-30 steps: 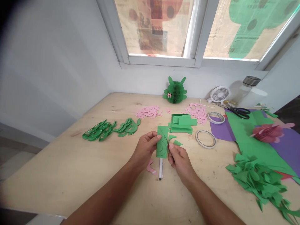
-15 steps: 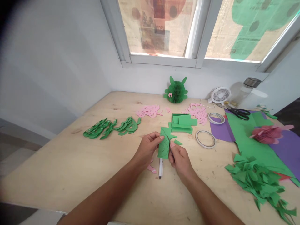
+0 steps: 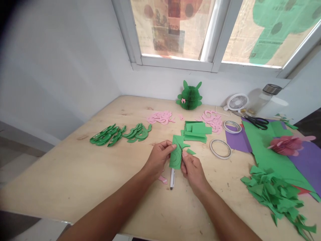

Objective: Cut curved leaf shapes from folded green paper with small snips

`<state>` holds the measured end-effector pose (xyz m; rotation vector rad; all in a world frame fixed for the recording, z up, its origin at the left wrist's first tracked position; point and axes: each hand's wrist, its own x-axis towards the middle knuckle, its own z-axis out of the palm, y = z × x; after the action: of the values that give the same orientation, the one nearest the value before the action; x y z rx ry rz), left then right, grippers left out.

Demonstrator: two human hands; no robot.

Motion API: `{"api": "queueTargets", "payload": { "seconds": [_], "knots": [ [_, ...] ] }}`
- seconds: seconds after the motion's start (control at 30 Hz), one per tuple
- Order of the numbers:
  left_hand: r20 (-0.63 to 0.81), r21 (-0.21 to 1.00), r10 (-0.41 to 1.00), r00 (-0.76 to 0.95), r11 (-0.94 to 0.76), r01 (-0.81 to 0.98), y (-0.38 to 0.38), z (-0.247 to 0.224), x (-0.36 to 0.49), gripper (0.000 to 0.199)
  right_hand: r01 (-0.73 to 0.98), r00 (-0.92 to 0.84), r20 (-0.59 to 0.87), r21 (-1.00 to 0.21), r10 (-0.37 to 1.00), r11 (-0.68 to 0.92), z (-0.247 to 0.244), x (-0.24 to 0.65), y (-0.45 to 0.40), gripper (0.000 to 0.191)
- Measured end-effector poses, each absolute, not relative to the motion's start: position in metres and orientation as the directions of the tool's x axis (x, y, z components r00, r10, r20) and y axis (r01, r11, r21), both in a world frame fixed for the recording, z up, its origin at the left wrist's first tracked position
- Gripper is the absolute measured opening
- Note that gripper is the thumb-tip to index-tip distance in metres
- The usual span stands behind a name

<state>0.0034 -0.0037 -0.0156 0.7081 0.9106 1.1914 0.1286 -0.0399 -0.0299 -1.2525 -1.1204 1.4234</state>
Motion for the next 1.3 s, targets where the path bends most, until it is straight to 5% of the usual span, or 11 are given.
{"api": "queueTargets", "payload": {
  "seconds": [1.3],
  "knots": [
    [-0.209,0.854,0.974,0.093,0.228,-0.467,-0.0052,-0.0129,0.0041,0.026,-0.088,-0.034,-0.212,-0.973,0.977,-0.214,-0.0254,0.1243,-0.0404,0.052]
  ]
}}
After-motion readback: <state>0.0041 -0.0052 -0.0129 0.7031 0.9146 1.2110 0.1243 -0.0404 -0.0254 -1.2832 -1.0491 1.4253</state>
